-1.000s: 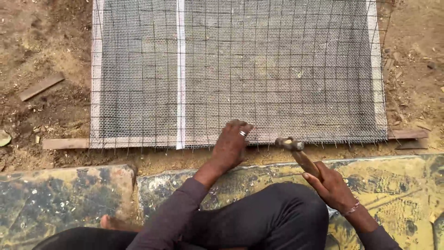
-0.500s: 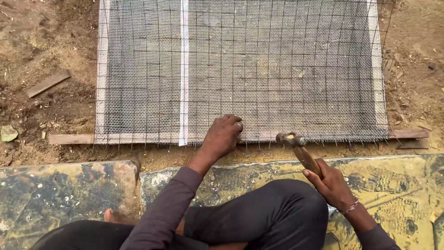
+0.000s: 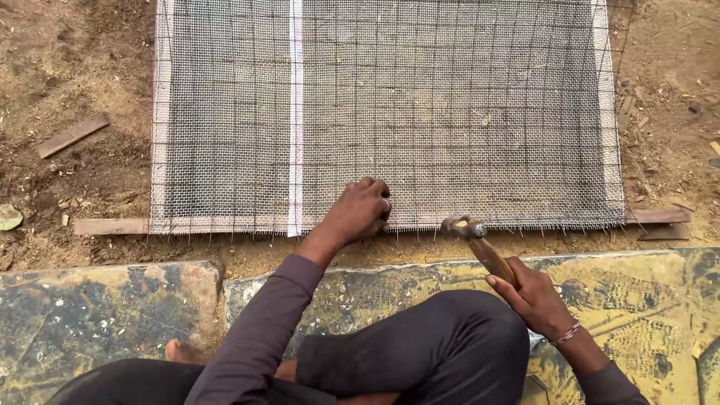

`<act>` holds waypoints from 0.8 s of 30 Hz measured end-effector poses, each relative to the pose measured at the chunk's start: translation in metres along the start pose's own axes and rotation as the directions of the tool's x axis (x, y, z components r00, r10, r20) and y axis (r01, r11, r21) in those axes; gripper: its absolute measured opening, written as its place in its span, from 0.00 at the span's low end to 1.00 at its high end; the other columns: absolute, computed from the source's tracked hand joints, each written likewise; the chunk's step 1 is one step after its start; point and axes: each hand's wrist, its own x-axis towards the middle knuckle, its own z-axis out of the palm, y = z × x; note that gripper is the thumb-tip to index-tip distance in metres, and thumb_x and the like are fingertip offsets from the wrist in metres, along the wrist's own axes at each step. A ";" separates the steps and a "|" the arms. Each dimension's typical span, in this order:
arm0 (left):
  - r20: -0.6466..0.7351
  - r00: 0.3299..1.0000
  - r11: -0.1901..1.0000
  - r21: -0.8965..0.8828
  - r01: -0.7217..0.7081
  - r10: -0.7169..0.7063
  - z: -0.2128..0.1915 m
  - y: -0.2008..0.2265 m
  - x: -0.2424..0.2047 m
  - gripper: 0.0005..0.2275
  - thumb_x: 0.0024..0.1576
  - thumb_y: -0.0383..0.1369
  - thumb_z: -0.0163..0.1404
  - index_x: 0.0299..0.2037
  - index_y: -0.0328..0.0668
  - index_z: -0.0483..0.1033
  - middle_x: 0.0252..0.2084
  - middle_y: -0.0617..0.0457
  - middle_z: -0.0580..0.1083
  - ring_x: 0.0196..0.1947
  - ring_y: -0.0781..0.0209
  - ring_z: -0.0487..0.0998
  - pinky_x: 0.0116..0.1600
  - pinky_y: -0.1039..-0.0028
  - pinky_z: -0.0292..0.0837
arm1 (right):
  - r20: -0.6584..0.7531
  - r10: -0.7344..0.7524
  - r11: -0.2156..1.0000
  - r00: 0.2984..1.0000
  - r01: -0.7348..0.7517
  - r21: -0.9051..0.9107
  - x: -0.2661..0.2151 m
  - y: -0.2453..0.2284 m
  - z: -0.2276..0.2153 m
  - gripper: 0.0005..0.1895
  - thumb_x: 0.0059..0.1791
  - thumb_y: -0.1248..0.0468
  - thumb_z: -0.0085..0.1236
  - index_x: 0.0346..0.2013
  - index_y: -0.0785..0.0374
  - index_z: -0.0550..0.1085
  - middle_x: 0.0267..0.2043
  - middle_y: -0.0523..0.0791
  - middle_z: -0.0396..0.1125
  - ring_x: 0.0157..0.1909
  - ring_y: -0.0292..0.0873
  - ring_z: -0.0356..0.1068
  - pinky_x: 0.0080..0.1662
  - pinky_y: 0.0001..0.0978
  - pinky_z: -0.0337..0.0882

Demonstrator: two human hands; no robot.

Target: Attaching a wire mesh screen to a wooden frame using a hammer and nails.

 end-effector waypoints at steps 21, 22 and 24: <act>-0.358 0.932 0.996 -0.086 0.021 -0.051 0.047 -0.007 -0.015 0.14 0.60 0.41 0.53 0.45 0.38 0.79 0.47 0.51 0.77 0.49 0.59 0.74 0.60 0.63 0.64 | 0.077 -0.068 0.972 0.995 0.084 -0.218 0.041 -0.026 0.007 0.31 0.51 0.38 0.45 0.48 0.62 0.73 0.16 0.49 0.67 0.17 0.48 0.68 0.26 0.46 0.69; -0.360 0.931 0.996 -0.088 0.024 -0.054 0.049 -0.008 -0.014 0.14 0.60 0.41 0.53 0.45 0.38 0.79 0.47 0.51 0.77 0.49 0.59 0.74 0.60 0.63 0.64 | 0.080 -0.071 0.972 0.994 0.087 -0.220 0.042 -0.026 0.006 0.31 0.51 0.38 0.45 0.48 0.62 0.73 0.16 0.49 0.67 0.17 0.48 0.68 0.26 0.46 0.69; -0.457 0.888 0.995 -0.100 -0.010 -0.037 0.053 -0.010 -0.015 0.13 0.58 0.40 0.54 0.45 0.38 0.79 0.46 0.54 0.76 0.47 0.62 0.72 0.59 0.65 0.65 | 0.035 -0.125 0.971 0.992 0.129 -0.202 0.042 -0.026 0.006 0.30 0.50 0.40 0.45 0.48 0.63 0.72 0.17 0.49 0.68 0.17 0.47 0.68 0.25 0.46 0.69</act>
